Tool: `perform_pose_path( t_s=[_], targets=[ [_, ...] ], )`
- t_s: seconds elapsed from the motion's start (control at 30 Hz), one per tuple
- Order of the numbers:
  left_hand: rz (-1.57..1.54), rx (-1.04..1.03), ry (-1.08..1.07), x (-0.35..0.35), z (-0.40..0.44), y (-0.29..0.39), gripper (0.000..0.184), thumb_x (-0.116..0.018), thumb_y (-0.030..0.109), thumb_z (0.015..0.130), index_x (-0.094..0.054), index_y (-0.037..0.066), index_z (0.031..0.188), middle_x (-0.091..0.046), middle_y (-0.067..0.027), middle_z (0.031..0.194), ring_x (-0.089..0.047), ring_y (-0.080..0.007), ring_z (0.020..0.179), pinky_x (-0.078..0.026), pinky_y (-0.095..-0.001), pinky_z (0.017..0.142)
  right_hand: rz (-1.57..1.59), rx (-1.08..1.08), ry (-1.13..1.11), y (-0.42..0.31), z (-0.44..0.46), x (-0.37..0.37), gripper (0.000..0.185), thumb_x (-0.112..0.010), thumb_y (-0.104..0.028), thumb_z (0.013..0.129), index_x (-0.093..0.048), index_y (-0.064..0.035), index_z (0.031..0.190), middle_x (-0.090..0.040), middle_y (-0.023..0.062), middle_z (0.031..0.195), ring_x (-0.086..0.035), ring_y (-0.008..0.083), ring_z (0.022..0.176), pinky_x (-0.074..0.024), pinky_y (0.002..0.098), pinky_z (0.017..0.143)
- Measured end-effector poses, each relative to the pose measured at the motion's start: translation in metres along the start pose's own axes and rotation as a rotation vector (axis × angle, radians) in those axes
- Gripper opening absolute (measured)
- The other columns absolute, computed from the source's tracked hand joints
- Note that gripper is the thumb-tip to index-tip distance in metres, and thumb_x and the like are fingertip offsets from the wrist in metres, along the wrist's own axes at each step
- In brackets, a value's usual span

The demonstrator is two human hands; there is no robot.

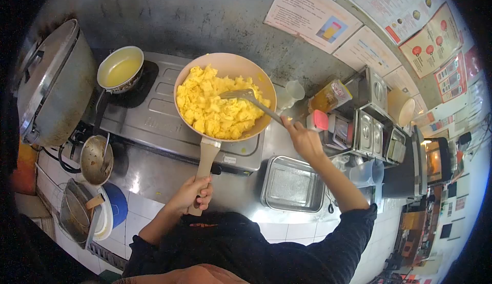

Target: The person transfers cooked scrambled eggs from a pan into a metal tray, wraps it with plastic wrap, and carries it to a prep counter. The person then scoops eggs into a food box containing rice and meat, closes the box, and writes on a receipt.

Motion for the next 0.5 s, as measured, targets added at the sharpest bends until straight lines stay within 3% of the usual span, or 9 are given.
perform_pose_path(
  t_s=[0.1, 0.27, 0.33, 0.43, 0.5],
  targets=[
    [-0.026, 0.011, 0.003, 0.000, 0.000, 0.000, 0.010, -0.045, 0.024, 0.092, -0.043, 0.013, 0.093, -0.036, 0.0033, 0.062, -0.035, -0.0054, 0.043, -0.034, -0.0227, 0.037, 0.016, -0.053, -0.025, -0.008, -0.021, 0.010, 0.056, -0.058, -0.008, 0.077, -0.043, -0.0188, 0.130, -0.051, 0.0071, 0.071, -0.055, 0.0253, 0.054, -0.0451, 0.0367, 0.046],
    [-0.023, 0.006, -0.005, 0.001, 0.000, 0.000, 0.010, -0.045, 0.023, 0.092, -0.043, 0.013, 0.093, -0.037, 0.0036, 0.062, -0.035, -0.0056, 0.043, -0.034, -0.0230, 0.038, 0.181, -0.123, -0.043, -0.010, -0.025, 0.104, 0.056, -0.051, -0.002, 0.076, -0.046, -0.0216, 0.128, -0.053, 0.0104, 0.074, -0.057, 0.0279, 0.058, -0.0460, 0.0384, 0.052],
    [-0.029, 0.005, -0.014, 0.000, 0.001, 0.000, 0.010, -0.045, 0.023, 0.092, -0.043, 0.013, 0.092, -0.037, 0.0036, 0.062, -0.035, -0.0057, 0.043, -0.034, -0.0230, 0.038, 0.215, -0.133, -0.160, -0.019, -0.029, 0.099, 0.053, -0.048, -0.002, 0.078, -0.047, -0.0205, 0.127, -0.056, 0.0127, 0.080, -0.059, 0.0301, 0.063, -0.0463, 0.0409, 0.055],
    [-0.015, 0.022, 0.003, 0.001, -0.001, -0.001, 0.011, -0.045, 0.024, 0.092, -0.044, 0.013, 0.093, -0.037, 0.0035, 0.062, -0.035, -0.0056, 0.043, -0.034, -0.0231, 0.038, 0.117, -0.110, -0.153, -0.038, -0.017, 0.073, 0.049, -0.046, -0.002, 0.079, -0.048, -0.0188, 0.126, -0.055, 0.0129, 0.080, -0.059, 0.0304, 0.063, -0.0467, 0.0407, 0.056],
    [0.013, 0.012, -0.045, 0.002, 0.001, 0.000, 0.015, -0.046, 0.025, 0.091, -0.037, 0.014, 0.089, -0.038, 0.0029, 0.065, -0.036, -0.0062, 0.045, -0.037, -0.0252, 0.040, 0.043, -0.156, -0.238, -0.035, -0.002, 0.095, 0.045, -0.048, -0.005, 0.080, -0.050, -0.0176, 0.124, -0.055, 0.0124, 0.081, -0.059, 0.0298, 0.066, -0.0474, 0.0406, 0.058]
  ],
)
Point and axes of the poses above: each hand's wrist, its own z-axis towards the middle knuckle, its own x-axis out of the back of the hand, y = z × x, the point moved 5 cm from there along z, towards the middle knuckle
